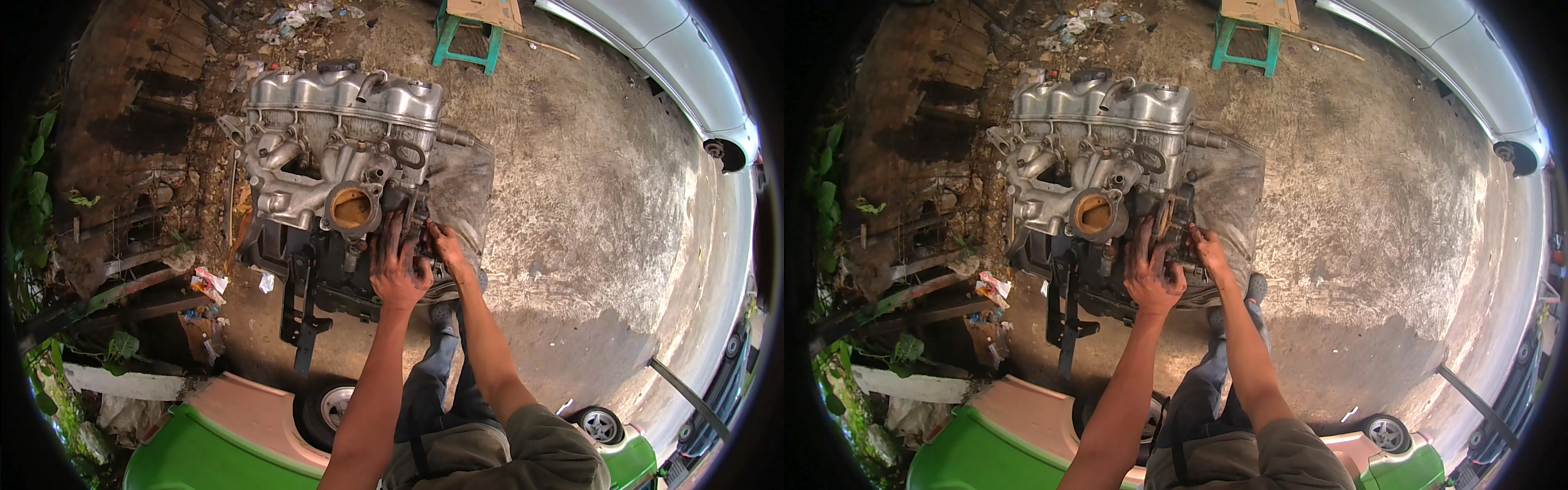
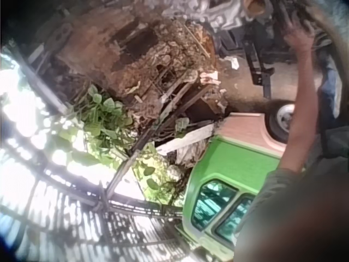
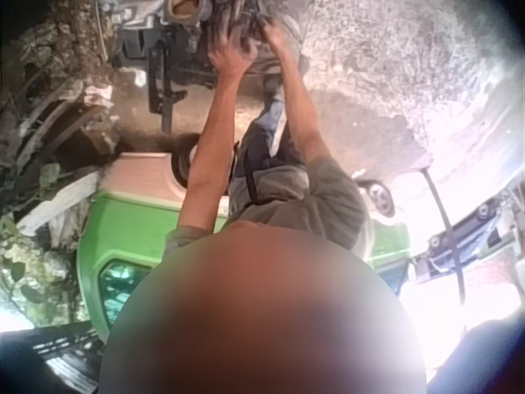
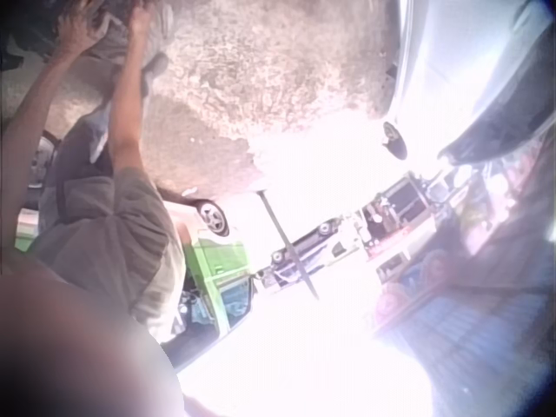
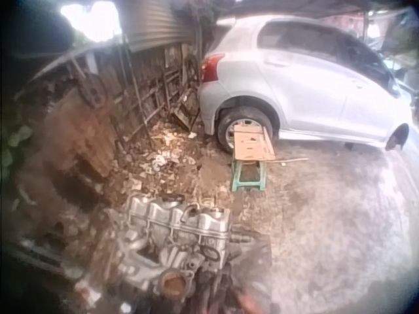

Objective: The person works on a car engine placed on a stand, using a wrench to tighten bolts on the engine block. They repeatedly adjust and secure components on the side of the engine while standing in an outdoor workshop area.

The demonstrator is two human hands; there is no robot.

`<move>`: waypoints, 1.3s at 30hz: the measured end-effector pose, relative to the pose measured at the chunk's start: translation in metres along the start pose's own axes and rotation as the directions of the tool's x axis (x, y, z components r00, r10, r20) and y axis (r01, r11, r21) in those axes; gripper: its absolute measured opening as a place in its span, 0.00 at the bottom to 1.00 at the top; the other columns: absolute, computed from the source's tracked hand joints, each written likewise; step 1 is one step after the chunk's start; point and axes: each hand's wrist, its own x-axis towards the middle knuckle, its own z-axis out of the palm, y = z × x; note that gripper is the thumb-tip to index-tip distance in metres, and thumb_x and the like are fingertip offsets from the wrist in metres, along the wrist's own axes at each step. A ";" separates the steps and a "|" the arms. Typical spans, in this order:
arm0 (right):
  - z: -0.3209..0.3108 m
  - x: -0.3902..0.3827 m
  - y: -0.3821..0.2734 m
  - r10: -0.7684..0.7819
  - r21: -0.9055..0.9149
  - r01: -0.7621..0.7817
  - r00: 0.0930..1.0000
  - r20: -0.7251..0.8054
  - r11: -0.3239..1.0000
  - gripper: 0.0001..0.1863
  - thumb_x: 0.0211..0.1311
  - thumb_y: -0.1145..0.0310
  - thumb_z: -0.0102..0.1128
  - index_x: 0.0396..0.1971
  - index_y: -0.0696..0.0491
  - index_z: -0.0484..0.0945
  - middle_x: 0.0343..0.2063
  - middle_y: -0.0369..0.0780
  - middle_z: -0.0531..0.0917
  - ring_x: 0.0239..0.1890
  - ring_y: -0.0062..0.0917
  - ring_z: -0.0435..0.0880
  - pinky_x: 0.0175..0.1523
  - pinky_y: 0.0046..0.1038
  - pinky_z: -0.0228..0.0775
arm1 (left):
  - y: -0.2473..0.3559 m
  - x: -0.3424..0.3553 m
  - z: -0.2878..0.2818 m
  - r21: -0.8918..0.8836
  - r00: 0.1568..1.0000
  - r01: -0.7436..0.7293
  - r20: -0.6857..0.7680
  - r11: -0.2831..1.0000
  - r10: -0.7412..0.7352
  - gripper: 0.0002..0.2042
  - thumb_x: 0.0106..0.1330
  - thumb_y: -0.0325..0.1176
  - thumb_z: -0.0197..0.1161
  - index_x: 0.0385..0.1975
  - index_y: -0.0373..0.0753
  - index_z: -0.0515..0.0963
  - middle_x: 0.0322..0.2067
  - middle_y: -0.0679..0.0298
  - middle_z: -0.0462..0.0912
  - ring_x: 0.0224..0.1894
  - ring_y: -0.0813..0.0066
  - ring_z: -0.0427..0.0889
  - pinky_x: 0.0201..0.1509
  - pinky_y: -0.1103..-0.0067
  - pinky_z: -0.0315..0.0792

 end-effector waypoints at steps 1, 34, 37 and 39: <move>-0.002 0.003 0.000 0.052 -0.075 -0.052 0.999 0.001 0.996 0.32 0.69 0.40 0.51 0.30 0.60 0.79 0.14 0.38 0.75 0.22 0.22 0.73 0.33 0.24 0.63 | 0.000 0.000 0.000 -0.003 1.000 -0.003 -0.004 1.000 0.003 0.12 0.49 0.29 0.52 0.33 0.39 0.77 0.61 0.53 0.72 0.62 0.49 0.73 0.60 0.58 0.70; -0.030 -0.022 0.025 -0.036 0.034 0.041 0.989 -0.140 0.999 0.11 0.66 0.66 0.62 0.35 0.60 0.81 0.26 0.39 0.83 0.32 0.19 0.78 0.43 0.25 0.68 | 0.000 0.000 0.001 0.017 0.999 -0.028 -0.032 0.999 0.028 0.10 0.49 0.30 0.53 0.32 0.41 0.77 0.60 0.56 0.72 0.60 0.50 0.74 0.57 0.60 0.74; -0.028 -0.030 0.025 -0.034 0.005 0.035 0.991 -0.127 0.999 0.10 0.66 0.68 0.62 0.35 0.62 0.80 0.28 0.39 0.83 0.32 0.19 0.78 0.41 0.25 0.70 | -0.001 0.000 0.001 0.038 0.998 -0.042 -0.038 0.998 0.043 0.10 0.51 0.31 0.53 0.32 0.41 0.78 0.61 0.55 0.72 0.60 0.50 0.74 0.58 0.60 0.73; -0.024 -0.031 0.026 -0.058 0.033 0.061 0.993 -0.102 0.998 0.09 0.67 0.70 0.62 0.35 0.63 0.79 0.28 0.39 0.82 0.32 0.19 0.78 0.41 0.24 0.71 | -0.002 -0.001 0.001 0.029 0.998 -0.045 -0.038 0.999 0.046 0.11 0.52 0.31 0.53 0.33 0.41 0.78 0.61 0.54 0.71 0.61 0.49 0.73 0.58 0.58 0.72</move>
